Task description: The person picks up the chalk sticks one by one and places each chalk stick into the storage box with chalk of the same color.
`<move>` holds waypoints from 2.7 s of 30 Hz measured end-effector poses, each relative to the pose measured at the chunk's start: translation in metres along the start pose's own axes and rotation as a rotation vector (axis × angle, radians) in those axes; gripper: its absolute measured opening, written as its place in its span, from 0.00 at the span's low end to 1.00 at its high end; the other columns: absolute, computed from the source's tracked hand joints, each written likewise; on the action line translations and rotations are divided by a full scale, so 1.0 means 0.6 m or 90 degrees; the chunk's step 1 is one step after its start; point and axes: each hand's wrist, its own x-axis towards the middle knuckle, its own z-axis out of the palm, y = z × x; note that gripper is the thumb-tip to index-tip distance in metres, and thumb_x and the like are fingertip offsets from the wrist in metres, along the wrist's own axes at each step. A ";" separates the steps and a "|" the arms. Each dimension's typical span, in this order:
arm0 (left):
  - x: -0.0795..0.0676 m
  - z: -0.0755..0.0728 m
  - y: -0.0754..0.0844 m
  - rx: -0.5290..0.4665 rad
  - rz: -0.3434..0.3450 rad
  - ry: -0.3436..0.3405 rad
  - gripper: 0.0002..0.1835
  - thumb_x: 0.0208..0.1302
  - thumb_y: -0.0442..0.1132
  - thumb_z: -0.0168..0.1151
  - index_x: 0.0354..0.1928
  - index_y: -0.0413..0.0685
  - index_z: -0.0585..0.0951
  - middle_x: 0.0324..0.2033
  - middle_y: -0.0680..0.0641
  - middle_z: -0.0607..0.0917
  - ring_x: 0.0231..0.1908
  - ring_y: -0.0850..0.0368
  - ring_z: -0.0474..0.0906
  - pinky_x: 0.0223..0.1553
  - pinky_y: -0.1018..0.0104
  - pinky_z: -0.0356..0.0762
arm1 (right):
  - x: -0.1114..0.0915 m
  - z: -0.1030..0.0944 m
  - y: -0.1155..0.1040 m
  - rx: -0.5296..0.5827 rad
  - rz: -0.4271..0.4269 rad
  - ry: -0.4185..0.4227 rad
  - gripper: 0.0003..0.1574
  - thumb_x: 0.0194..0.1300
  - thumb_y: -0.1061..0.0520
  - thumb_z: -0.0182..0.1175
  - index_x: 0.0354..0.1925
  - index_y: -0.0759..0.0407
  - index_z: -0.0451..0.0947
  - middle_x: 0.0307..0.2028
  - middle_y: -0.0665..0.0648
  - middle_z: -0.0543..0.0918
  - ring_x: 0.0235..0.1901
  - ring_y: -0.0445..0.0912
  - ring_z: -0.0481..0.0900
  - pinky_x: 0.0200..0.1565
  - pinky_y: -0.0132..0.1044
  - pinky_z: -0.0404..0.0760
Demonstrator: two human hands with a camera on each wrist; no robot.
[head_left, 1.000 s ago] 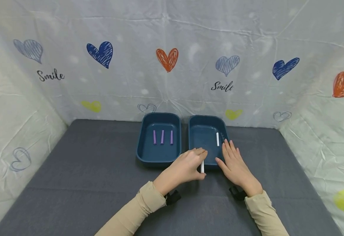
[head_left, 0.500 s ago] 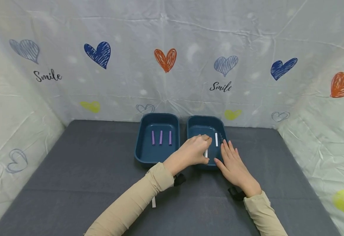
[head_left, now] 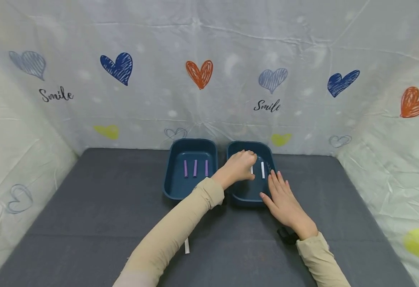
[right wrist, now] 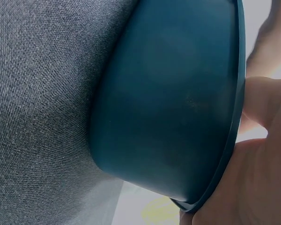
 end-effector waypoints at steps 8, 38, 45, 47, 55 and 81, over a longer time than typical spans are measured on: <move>0.030 0.018 -0.013 -0.097 -0.073 -0.040 0.25 0.57 0.45 0.75 0.53 0.40 0.82 0.44 0.45 0.82 0.41 0.54 0.79 0.42 0.65 0.80 | -0.001 -0.001 0.005 0.001 0.002 0.000 0.48 0.79 0.37 0.39 0.76 0.71 0.44 0.78 0.65 0.39 0.76 0.59 0.31 0.71 0.63 0.41; 0.051 0.065 -0.047 -0.177 -0.105 -0.097 0.39 0.53 0.47 0.78 0.66 0.43 0.75 0.49 0.46 0.82 0.43 0.56 0.79 0.48 0.63 0.78 | 0.000 -0.003 0.002 0.004 -0.003 0.006 0.47 0.79 0.37 0.39 0.76 0.71 0.45 0.78 0.65 0.39 0.77 0.59 0.32 0.72 0.62 0.40; 0.056 0.067 -0.040 -0.172 -0.105 -0.132 0.39 0.55 0.48 0.77 0.68 0.46 0.74 0.56 0.45 0.79 0.51 0.53 0.78 0.52 0.61 0.77 | 0.001 -0.003 0.003 0.005 -0.005 0.003 0.47 0.79 0.37 0.39 0.76 0.71 0.44 0.78 0.65 0.39 0.77 0.58 0.31 0.72 0.62 0.40; 0.055 0.067 -0.038 -0.173 -0.115 -0.136 0.39 0.55 0.47 0.77 0.68 0.45 0.74 0.57 0.44 0.79 0.52 0.52 0.78 0.52 0.61 0.77 | 0.001 -0.002 0.003 0.004 -0.005 0.001 0.47 0.79 0.37 0.39 0.76 0.71 0.44 0.78 0.64 0.38 0.77 0.57 0.30 0.72 0.62 0.40; 0.058 0.066 -0.031 -0.162 -0.125 -0.146 0.36 0.55 0.46 0.77 0.66 0.45 0.75 0.59 0.42 0.76 0.55 0.50 0.76 0.52 0.61 0.77 | 0.001 -0.001 0.004 0.011 -0.006 0.001 0.47 0.79 0.37 0.39 0.76 0.71 0.44 0.78 0.64 0.38 0.77 0.58 0.31 0.72 0.62 0.39; 0.054 0.043 -0.024 -0.147 -0.125 -0.140 0.28 0.52 0.43 0.79 0.54 0.43 0.81 0.45 0.45 0.80 0.38 0.55 0.78 0.39 0.64 0.78 | 0.001 -0.001 0.000 0.003 -0.008 0.004 0.48 0.79 0.37 0.39 0.76 0.71 0.44 0.78 0.65 0.39 0.77 0.57 0.31 0.71 0.62 0.41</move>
